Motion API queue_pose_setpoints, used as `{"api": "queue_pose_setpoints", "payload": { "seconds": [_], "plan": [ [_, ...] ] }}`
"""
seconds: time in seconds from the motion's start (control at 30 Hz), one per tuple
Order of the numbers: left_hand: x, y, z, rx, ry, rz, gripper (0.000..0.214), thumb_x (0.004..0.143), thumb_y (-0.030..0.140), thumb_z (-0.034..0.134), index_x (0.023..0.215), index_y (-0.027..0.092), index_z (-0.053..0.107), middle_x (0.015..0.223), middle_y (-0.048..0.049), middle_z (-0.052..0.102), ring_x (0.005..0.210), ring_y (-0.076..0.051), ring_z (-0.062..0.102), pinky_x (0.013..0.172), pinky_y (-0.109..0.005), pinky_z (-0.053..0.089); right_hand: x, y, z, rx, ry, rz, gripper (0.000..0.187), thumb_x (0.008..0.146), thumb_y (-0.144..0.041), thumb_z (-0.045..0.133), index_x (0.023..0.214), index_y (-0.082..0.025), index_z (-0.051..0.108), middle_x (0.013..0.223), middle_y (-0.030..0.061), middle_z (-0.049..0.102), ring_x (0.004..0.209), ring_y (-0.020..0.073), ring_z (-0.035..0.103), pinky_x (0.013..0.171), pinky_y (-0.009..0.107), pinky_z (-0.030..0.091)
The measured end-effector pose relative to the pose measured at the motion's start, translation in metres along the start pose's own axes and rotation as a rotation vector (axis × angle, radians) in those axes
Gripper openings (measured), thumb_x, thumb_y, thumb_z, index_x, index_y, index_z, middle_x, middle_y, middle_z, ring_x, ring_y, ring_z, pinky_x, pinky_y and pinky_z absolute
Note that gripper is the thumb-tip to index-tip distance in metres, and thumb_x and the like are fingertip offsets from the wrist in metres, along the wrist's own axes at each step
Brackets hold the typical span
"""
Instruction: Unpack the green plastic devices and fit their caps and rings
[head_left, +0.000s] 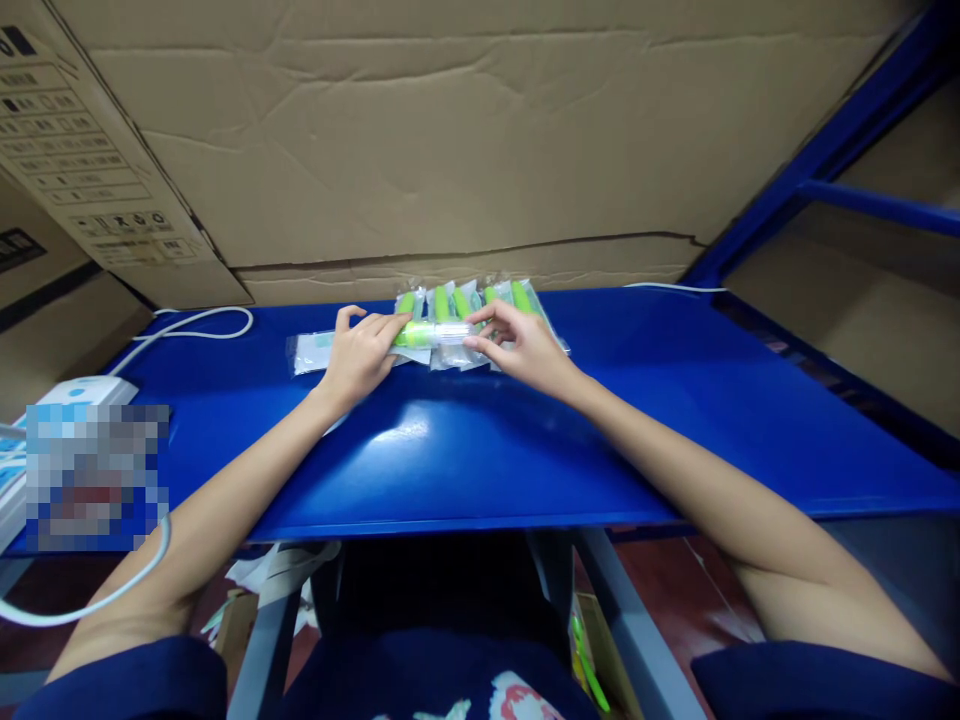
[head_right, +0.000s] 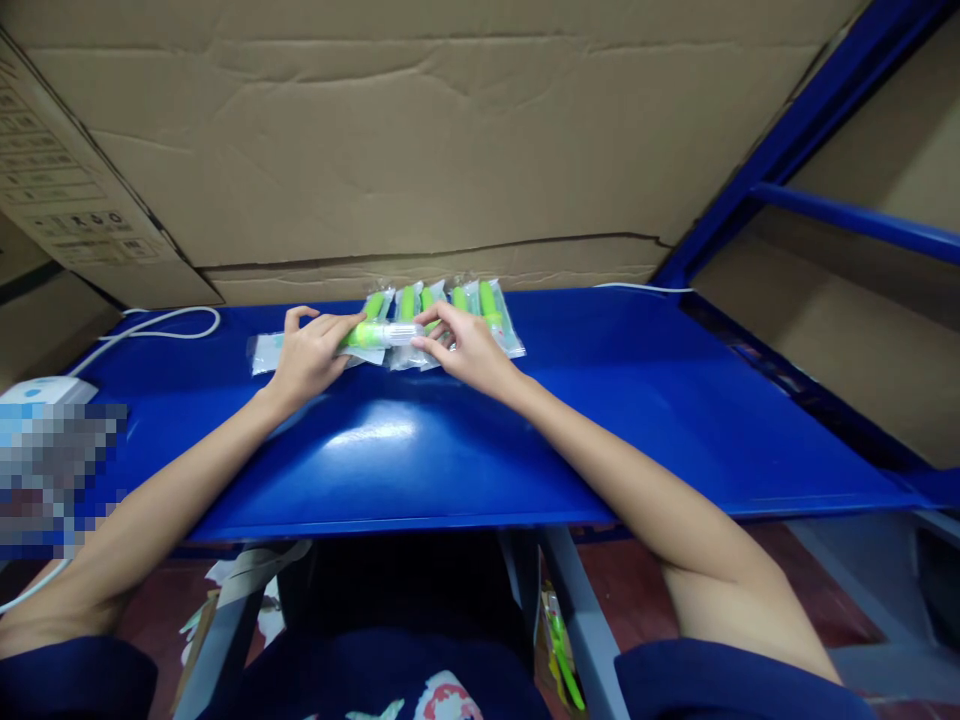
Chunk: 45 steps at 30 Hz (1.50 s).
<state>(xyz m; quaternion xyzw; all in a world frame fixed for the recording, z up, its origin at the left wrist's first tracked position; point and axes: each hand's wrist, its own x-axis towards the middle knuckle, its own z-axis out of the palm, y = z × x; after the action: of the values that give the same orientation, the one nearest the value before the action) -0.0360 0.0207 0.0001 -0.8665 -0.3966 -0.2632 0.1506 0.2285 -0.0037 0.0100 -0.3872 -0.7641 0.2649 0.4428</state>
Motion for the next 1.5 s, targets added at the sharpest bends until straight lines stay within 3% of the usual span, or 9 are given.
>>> {"api": "queue_pose_setpoints", "payload": {
  "seconds": [0.17, 0.37, 0.57, 0.7, 0.9, 1.03, 1.17, 1.33, 1.5],
  "plan": [
    [0.001, 0.003, -0.001, 0.024, -0.008, 0.059, 0.045, 0.09, 0.015, 0.05, 0.134, 0.019, 0.06, 0.122, -0.0147, 0.074, 0.104, -0.027, 0.071, 0.1, -0.049, 0.037, 0.0, 0.0, 0.003, -0.196, 0.099, -0.134, 0.025, 0.088, -0.042, 0.069, 0.099, -0.02, 0.068, 0.118, 0.0128, 0.061, 0.088, 0.021, 0.063, 0.07, 0.037, 0.055],
    [0.001, 0.009, -0.001, 0.009, -0.056, 0.078, 0.049, 0.089, 0.017, 0.051, 0.138, 0.015, 0.057, 0.127, -0.0167, 0.072, 0.11, -0.027, 0.07, 0.102, -0.047, 0.036, 0.001, 0.007, 0.001, -0.226, 0.117, -0.166, 0.02, 0.088, -0.037, 0.07, 0.097, -0.019, 0.069, 0.122, 0.0143, 0.058, 0.105, 0.0265, 0.061, 0.074, 0.038, 0.056],
    [0.001, 0.017, 0.0, -0.008, -0.068, 0.111, 0.048, 0.091, 0.017, 0.051, 0.138, 0.012, 0.056, 0.131, -0.0187, 0.069, 0.114, -0.028, 0.069, 0.1, -0.046, 0.036, -0.002, 0.011, 0.01, -0.271, 0.081, -0.251, 0.019, 0.086, -0.034, 0.073, 0.095, -0.018, 0.067, 0.128, 0.0153, 0.056, 0.113, 0.0289, 0.06, 0.099, 0.05, 0.05],
    [0.003, 0.027, 0.001, -0.014, -0.075, 0.176, 0.042, 0.095, 0.018, 0.047, 0.135, 0.011, 0.059, 0.129, -0.0182, 0.07, 0.114, -0.028, 0.069, 0.097, -0.046, 0.037, -0.004, 0.01, 0.017, -0.258, 0.072, -0.234, 0.018, 0.086, -0.034, 0.072, 0.09, -0.019, 0.064, 0.127, 0.0157, 0.057, 0.12, 0.0303, 0.058, 0.1, 0.048, 0.049],
    [0.004, 0.036, 0.002, -0.023, -0.073, 0.196, 0.037, 0.099, 0.02, 0.046, 0.132, 0.011, 0.061, 0.124, -0.0173, 0.073, 0.111, -0.026, 0.07, 0.098, -0.045, 0.038, -0.005, 0.011, 0.02, -0.254, 0.058, -0.24, 0.025, 0.091, -0.041, 0.065, 0.079, -0.019, 0.061, 0.119, 0.0154, 0.057, 0.117, 0.0286, 0.06, 0.102, 0.048, 0.048],
    [0.003, 0.031, -0.001, -0.016, -0.059, 0.159, 0.041, 0.1, 0.019, 0.042, 0.139, 0.015, 0.056, 0.13, -0.0166, 0.071, 0.114, -0.026, 0.069, 0.099, -0.045, 0.037, -0.003, 0.007, 0.015, -0.245, 0.091, -0.197, 0.029, 0.098, -0.047, 0.054, 0.087, -0.021, 0.06, 0.116, 0.0132, 0.061, 0.117, 0.0274, 0.058, 0.103, 0.047, 0.047],
    [0.001, 0.022, -0.003, 0.014, -0.043, 0.09, 0.045, 0.1, 0.02, 0.043, 0.143, 0.012, 0.052, 0.135, -0.018, 0.067, 0.115, -0.027, 0.067, 0.099, -0.045, 0.037, -0.001, 0.006, 0.005, -0.236, 0.08, -0.258, 0.028, 0.104, -0.039, 0.036, 0.104, -0.022, 0.058, 0.114, 0.0118, 0.063, 0.113, 0.0251, 0.059, 0.103, 0.047, 0.046],
    [0.0, 0.019, -0.001, 0.062, -0.066, 0.066, 0.05, 0.1, 0.016, 0.038, 0.149, 0.01, 0.045, 0.144, -0.0213, 0.058, 0.128, -0.03, 0.058, 0.099, -0.045, 0.037, 0.001, 0.013, 0.001, -0.314, 0.016, -0.307, 0.029, 0.096, -0.025, 0.046, 0.122, -0.021, 0.057, 0.114, 0.0126, 0.06, 0.096, 0.0246, 0.063, 0.092, 0.047, 0.051],
    [-0.002, 0.025, 0.002, 0.097, -0.056, 0.107, 0.051, 0.1, 0.018, 0.042, 0.151, 0.016, 0.044, 0.139, -0.0208, 0.06, 0.127, -0.03, 0.056, 0.097, -0.043, 0.037, 0.001, 0.014, 0.005, -0.324, -0.024, -0.301, 0.019, 0.098, -0.035, 0.052, 0.102, -0.021, 0.065, 0.115, 0.0127, 0.063, 0.103, 0.0266, 0.062, 0.096, 0.048, 0.049]
  ]
}}
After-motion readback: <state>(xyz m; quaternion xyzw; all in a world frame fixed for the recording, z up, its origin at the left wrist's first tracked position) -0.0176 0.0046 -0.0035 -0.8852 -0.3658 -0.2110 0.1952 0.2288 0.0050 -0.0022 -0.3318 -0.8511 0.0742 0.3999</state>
